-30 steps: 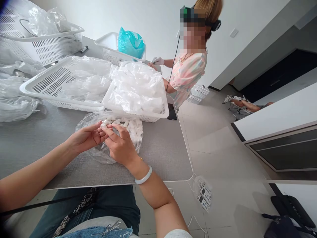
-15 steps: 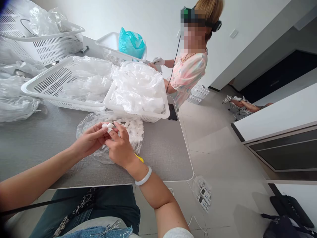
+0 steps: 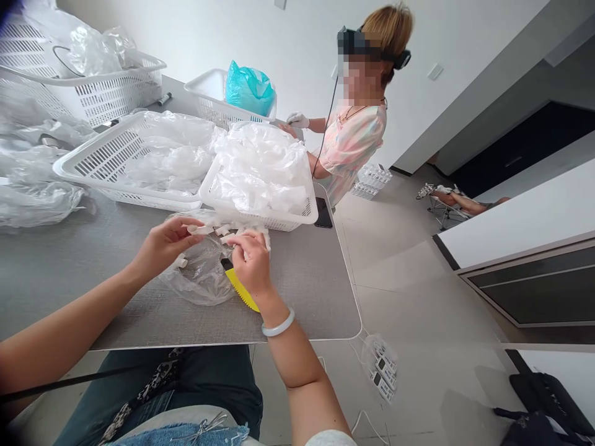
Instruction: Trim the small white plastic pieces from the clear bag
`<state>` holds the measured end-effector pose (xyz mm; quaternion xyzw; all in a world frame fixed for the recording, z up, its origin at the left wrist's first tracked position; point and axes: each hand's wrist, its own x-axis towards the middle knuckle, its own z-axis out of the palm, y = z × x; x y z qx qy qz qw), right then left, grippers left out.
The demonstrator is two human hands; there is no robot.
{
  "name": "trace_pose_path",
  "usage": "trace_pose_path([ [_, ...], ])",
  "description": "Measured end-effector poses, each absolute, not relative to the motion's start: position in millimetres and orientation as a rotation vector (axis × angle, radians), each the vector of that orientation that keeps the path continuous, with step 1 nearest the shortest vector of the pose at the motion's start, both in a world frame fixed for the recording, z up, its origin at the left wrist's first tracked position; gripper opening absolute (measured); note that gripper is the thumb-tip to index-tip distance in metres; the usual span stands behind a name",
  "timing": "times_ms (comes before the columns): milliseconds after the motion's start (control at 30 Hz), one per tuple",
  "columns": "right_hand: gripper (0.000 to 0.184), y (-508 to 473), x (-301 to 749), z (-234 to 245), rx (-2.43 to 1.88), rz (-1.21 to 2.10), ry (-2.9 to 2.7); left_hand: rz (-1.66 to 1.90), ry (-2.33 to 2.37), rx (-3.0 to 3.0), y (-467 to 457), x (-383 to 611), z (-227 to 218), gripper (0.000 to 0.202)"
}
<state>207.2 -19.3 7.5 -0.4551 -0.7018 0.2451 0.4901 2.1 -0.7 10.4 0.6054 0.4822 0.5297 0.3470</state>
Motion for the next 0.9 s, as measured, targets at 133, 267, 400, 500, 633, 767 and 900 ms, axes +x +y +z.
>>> trace_pose_path([
  [133,0.041,-17,205,-1,-1.014,0.221,-1.963,1.211,1.228,1.878,-5,9,4,0.030],
  [267,0.043,-20,200,-5,-0.974,0.104,-1.993,1.157,1.174,2.023,-8,9,2,0.028],
  [400,0.038,-24,198,-5,-0.901,0.034,-2.048,1.201,1.131,2.105,-8,6,2,0.028],
  [500,0.037,-24,198,-6,-0.939,0.060,-2.001,1.210,1.091,2.151,-8,5,3,0.028],
  [633,0.032,-22,199,-5,-0.969,0.100,-1.908,1.206,1.091,2.158,-11,4,4,0.027],
  [767,0.033,-20,205,1,-1.094,0.205,-1.946,1.179,1.129,2.116,-11,5,5,0.029],
  [900,0.023,-26,215,6,-1.489,0.520,-2.118,1.170,1.157,2.042,-10,6,4,0.029],
])
